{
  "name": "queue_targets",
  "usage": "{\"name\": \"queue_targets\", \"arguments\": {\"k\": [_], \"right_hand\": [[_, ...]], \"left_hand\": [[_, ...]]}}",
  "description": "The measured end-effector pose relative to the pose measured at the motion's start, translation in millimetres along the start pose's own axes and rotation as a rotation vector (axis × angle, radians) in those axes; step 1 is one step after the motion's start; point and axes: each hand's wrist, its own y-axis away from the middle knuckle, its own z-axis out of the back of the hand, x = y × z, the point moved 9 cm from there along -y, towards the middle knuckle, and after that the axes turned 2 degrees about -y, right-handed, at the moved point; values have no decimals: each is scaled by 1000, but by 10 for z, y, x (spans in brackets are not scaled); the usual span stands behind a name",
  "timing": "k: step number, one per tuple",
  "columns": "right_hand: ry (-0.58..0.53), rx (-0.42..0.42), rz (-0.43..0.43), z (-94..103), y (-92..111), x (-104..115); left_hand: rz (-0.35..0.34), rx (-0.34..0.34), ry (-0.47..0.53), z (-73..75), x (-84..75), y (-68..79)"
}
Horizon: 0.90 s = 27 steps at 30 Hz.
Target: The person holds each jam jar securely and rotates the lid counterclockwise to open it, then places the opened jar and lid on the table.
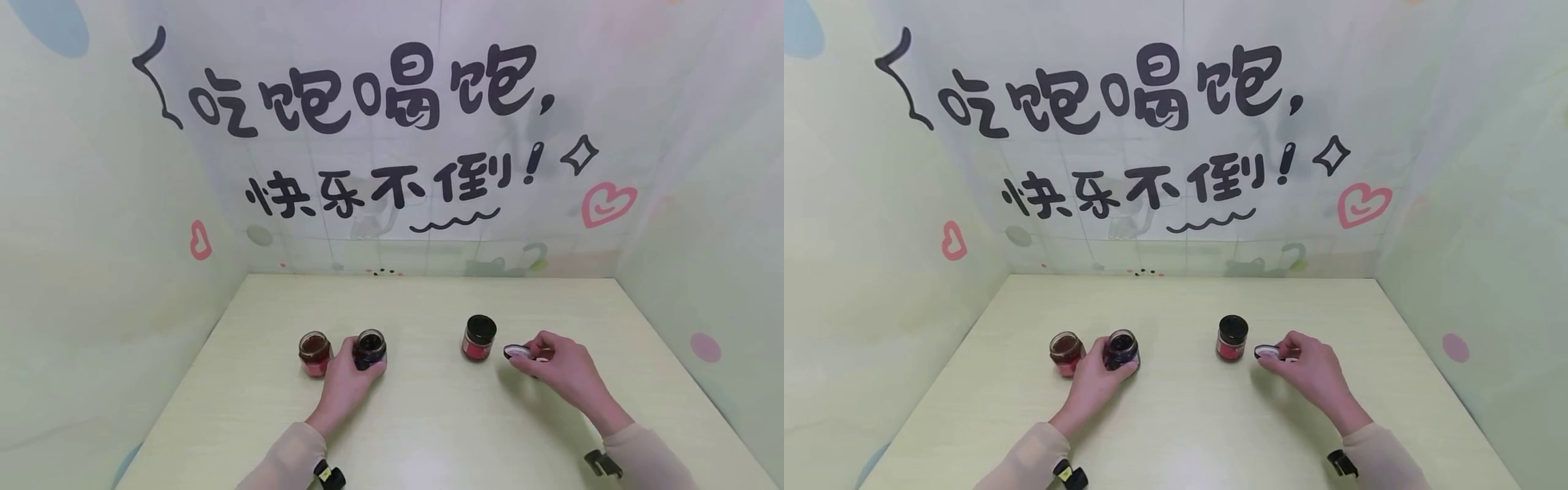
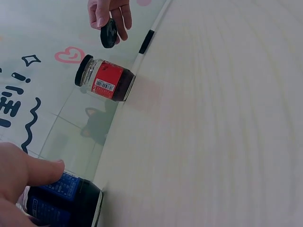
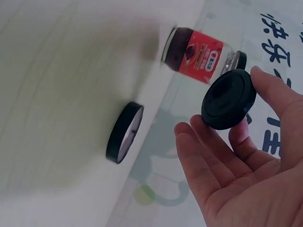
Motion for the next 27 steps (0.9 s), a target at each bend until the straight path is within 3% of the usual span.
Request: {"name": "queue_targets", "arguments": {"k": [11,27], "right_hand": [[57,-10,-44,151,-2,-266],[158,-35,7,321,50,-465]], "left_hand": [[-1,4,-5,16,-16,-7],[-7,-5,-19,28,20,-28]]}}
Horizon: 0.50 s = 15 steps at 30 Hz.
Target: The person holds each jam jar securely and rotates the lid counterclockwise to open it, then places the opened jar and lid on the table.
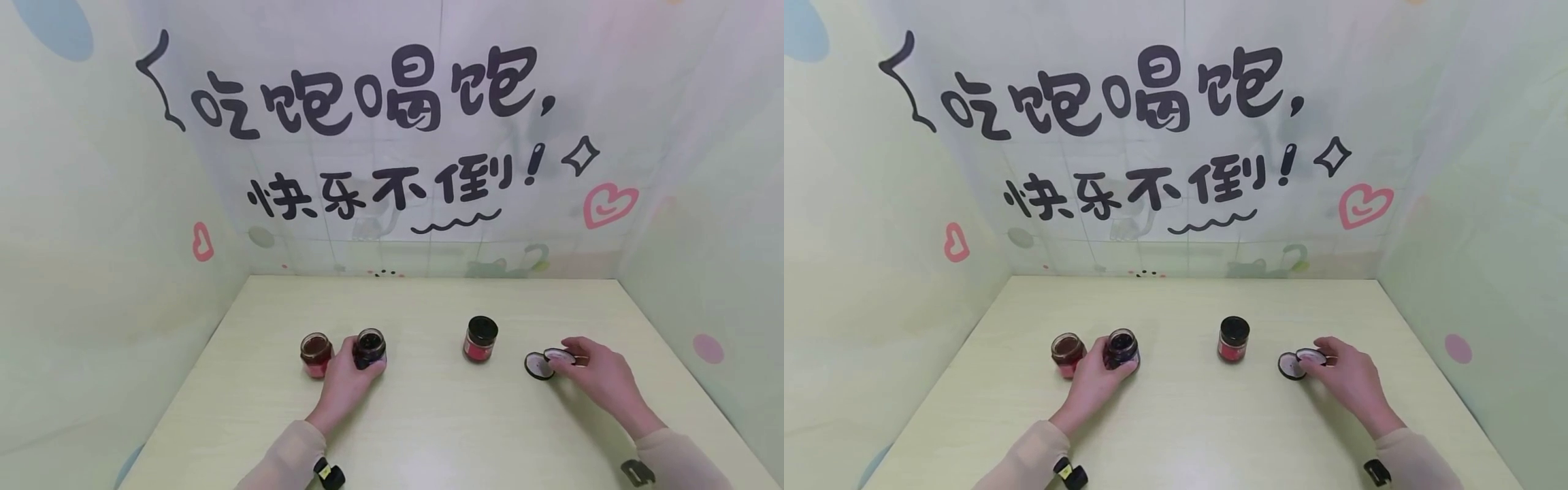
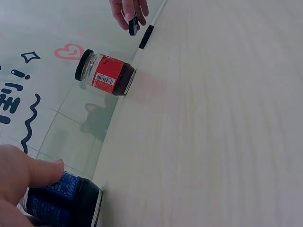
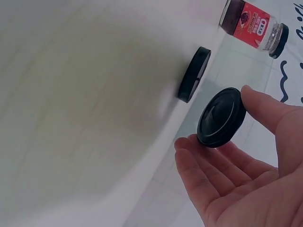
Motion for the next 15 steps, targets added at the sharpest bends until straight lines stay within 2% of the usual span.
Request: {"name": "queue_targets", "arguments": {"k": [15], "right_hand": [[92,17,29,11,19,-126]], "left_hand": [[3,-34,-31,46,12,-30]]}}
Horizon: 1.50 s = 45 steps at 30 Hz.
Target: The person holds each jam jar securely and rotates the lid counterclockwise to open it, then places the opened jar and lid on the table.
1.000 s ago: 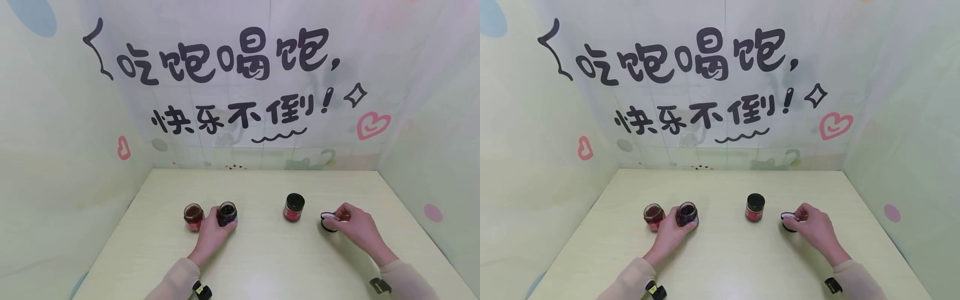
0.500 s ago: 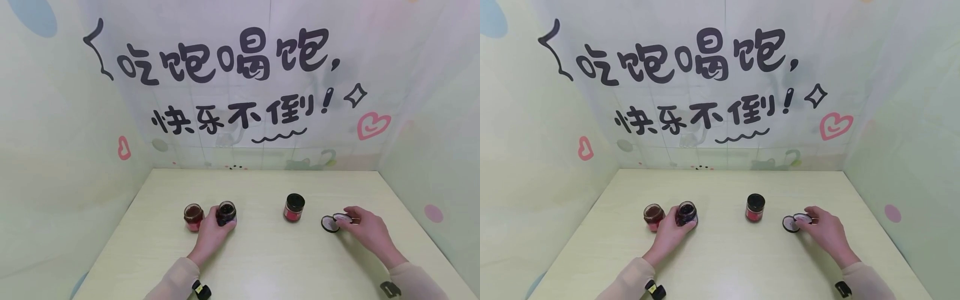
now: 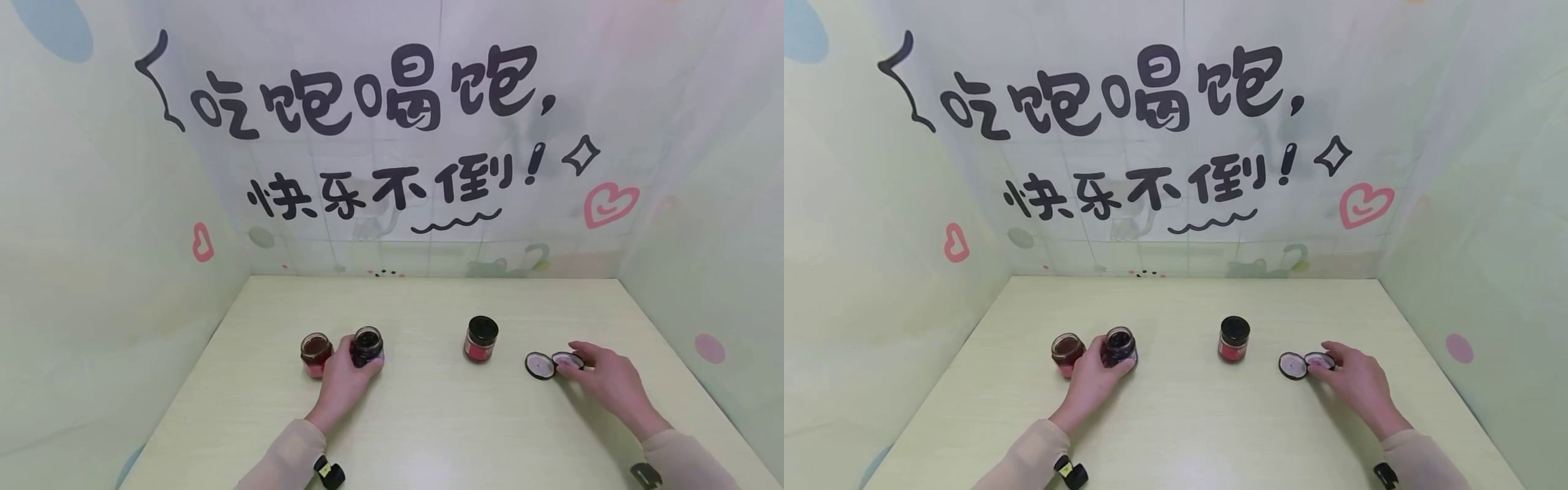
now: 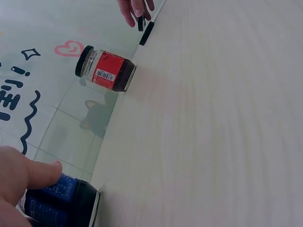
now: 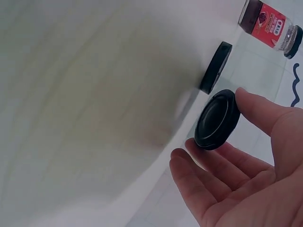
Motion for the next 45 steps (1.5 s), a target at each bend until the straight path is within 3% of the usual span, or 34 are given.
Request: {"name": "queue_targets", "arguments": {"k": [19,28,45], "right_hand": [[108,7,-38,-51,2,-125],[155,80,-57,-131,29,-99],[185,101,-59,-126,21,-98]], "left_hand": [[-13,-24,-4,34,-16,-30],[-19,-25,-5,29,-18,-27],[-60,-62,-29,55,-63,-17]]}}
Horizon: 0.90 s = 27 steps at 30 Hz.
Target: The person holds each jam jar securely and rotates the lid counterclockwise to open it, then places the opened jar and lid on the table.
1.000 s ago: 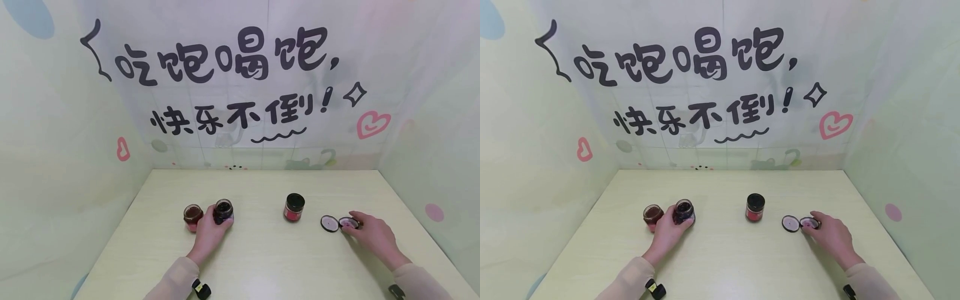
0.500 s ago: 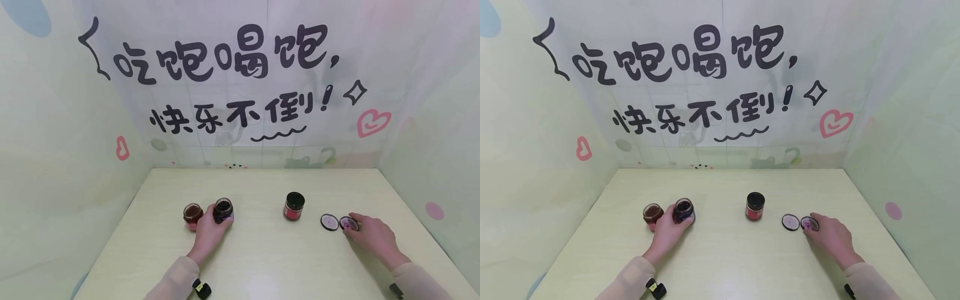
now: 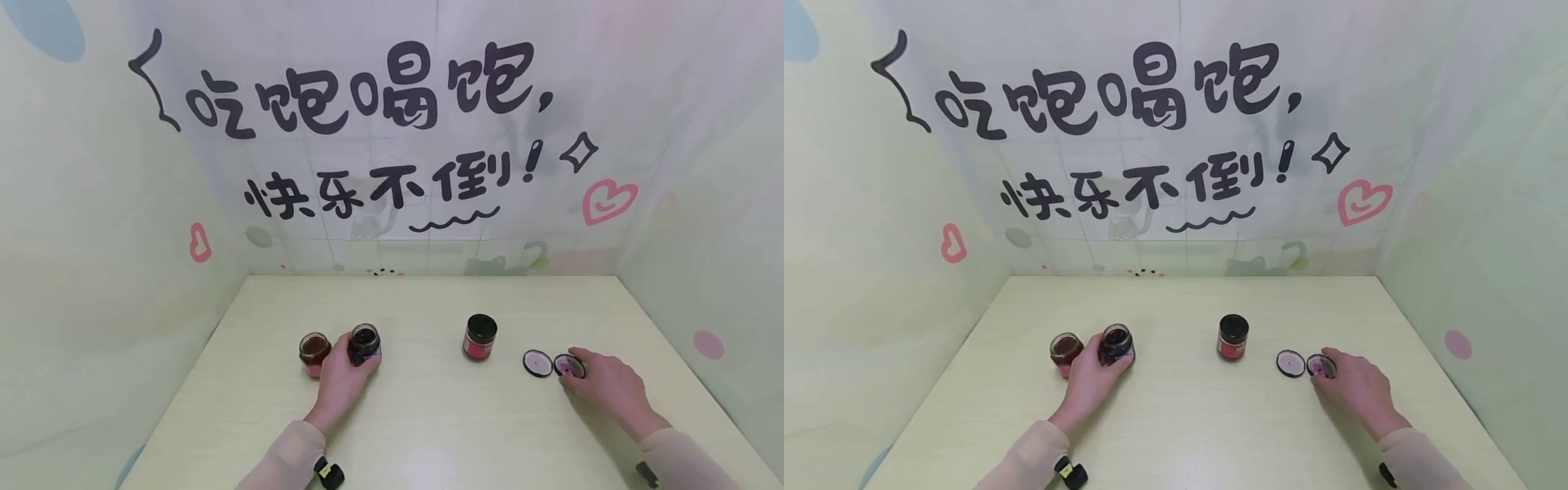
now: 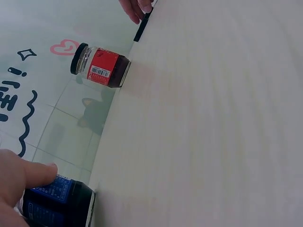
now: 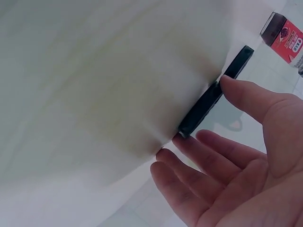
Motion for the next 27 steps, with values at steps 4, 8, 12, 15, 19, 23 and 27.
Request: {"name": "queue_targets", "arguments": {"k": [4,8,12,15,19,23,27], "right_hand": [[-4,12,0,-1,-7,4],[-18,25,-4,-4,2,4],[-53,25,-8,0,28,21],[-71,18,-10,24,48,33],[-73,-7,1,95,60,40],[-75,-37,23,178,58,65],[-81,-56,32,255,48,86]], "left_hand": [[-13,-4,0,7,-10,-3],[-14,-1,13,12,-23,-5],[-8,4,18,17,-37,-7],[-4,7,19,25,-54,-12],[1,8,32,40,-87,-20],[4,10,40,56,-117,-28],[-2,14,53,71,-159,-25]]}}
